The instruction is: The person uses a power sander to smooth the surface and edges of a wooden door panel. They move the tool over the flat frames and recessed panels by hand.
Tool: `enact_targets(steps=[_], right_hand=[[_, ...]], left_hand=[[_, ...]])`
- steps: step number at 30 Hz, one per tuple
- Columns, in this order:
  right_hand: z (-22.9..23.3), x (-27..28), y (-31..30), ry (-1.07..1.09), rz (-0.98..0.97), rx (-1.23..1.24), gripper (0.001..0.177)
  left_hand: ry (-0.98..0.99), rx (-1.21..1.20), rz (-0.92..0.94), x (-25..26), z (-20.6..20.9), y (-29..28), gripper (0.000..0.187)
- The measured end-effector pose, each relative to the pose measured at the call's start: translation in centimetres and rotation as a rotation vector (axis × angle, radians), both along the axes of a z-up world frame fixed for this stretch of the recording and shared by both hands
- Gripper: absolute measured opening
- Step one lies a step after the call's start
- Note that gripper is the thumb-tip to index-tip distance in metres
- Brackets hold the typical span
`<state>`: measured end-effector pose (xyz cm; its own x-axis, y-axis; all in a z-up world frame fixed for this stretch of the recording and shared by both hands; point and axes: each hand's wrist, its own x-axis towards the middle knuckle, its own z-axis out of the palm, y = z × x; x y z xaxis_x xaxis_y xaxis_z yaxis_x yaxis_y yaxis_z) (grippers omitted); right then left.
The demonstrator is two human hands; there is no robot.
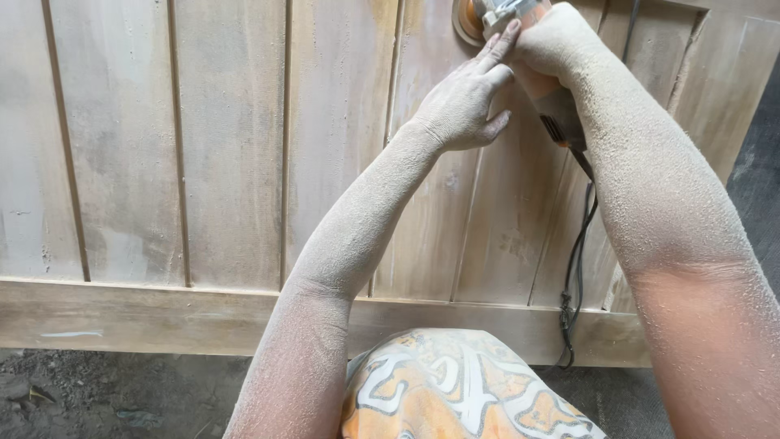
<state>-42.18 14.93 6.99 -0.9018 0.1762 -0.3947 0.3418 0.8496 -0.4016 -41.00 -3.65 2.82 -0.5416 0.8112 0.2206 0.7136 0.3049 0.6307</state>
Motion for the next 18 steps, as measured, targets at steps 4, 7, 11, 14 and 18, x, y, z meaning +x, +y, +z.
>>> enact_targets(steps=[4,7,11,14,18], right_hand=[[-1.0,1.6,1.0,-0.091,-0.189,-0.097,0.047],[-2.7,3.1,0.6,-0.142,-0.141,-0.045,0.048],[-5.0,5.8,-2.9,0.116,0.638,0.392,0.025],[-5.8,9.2,-6.5,0.041,0.477,0.251,0.031],[-5.6,15.5,-11.1,-0.019,0.34,0.109,0.033]], left_hand=[[-0.005,-0.048,-0.015,2.0,0.1,-0.1,0.027],[0.005,-0.033,-0.035,4.4,0.2,-2.1,0.031],[0.035,-0.07,-0.047,8.1,0.9,-6.7,0.034],[0.048,-0.079,-0.042,11.6,1.3,-11.2,0.037],[-0.01,-0.216,-0.068,17.9,1.8,-15.3,0.036]])
